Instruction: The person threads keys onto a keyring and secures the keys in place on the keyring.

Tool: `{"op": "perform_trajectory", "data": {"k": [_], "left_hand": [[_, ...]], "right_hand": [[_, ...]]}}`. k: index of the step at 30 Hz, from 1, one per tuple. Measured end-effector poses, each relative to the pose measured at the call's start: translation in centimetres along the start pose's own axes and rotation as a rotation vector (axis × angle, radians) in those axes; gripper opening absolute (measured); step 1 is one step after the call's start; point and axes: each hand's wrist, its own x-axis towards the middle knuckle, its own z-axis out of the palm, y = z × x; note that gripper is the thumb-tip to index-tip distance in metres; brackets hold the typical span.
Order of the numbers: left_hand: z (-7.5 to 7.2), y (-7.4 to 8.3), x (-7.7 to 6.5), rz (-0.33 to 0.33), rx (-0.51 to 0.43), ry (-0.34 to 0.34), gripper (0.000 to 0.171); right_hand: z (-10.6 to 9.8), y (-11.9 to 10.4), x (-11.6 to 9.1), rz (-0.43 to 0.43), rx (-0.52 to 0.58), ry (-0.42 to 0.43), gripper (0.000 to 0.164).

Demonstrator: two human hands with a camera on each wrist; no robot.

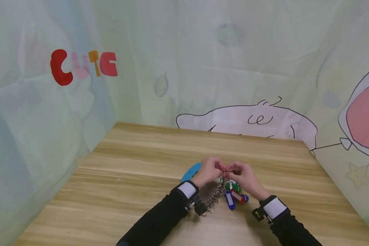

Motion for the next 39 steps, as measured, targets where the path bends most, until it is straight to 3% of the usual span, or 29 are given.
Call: {"op": "perform_trajectory", "data": {"k": [4,8,11,17,23,30,39], "left_hand": [[-0.26,-0.02,0.08,-0.036,-0.022,-0.041,0.012],[-0.33,-0.03,0.04,0.047,0.079,-0.063,0.012],[-0.24,-0.04,-0.12,0.073,0.095,-0.053,0.014],[-0.03,0.1,-0.18,0.044,0.079,0.003,0.015],[-0.28,0.13,-0.03,-0.049,-0.046,-0.03,0.015],[-0.34,-0.26,-0.09,0.04,0.009,-0.071,0.011],[-0.29,0.01,-0.02,0.015,0.046,-0.012,0.01]], "right_hand": [[-0.01,-0.04,0.11,0.018,0.004,-0.01,0.016],[-0.04,0.0,0.23,0.09,0.054,-0.005,0.02],[-0.06,0.03,0.23,0.105,0.061,-0.005,0.021],[0.09,0.01,0.01,0.031,0.018,-0.003,0.018],[0.12,0.0,-0.02,-0.038,0.002,-0.014,0.016],[0.1,-0.19,-0.01,0.074,0.048,-0.005,0.02],[0.1,-0.15,-0.07,-0.018,0.016,0.0,0.015]]}}
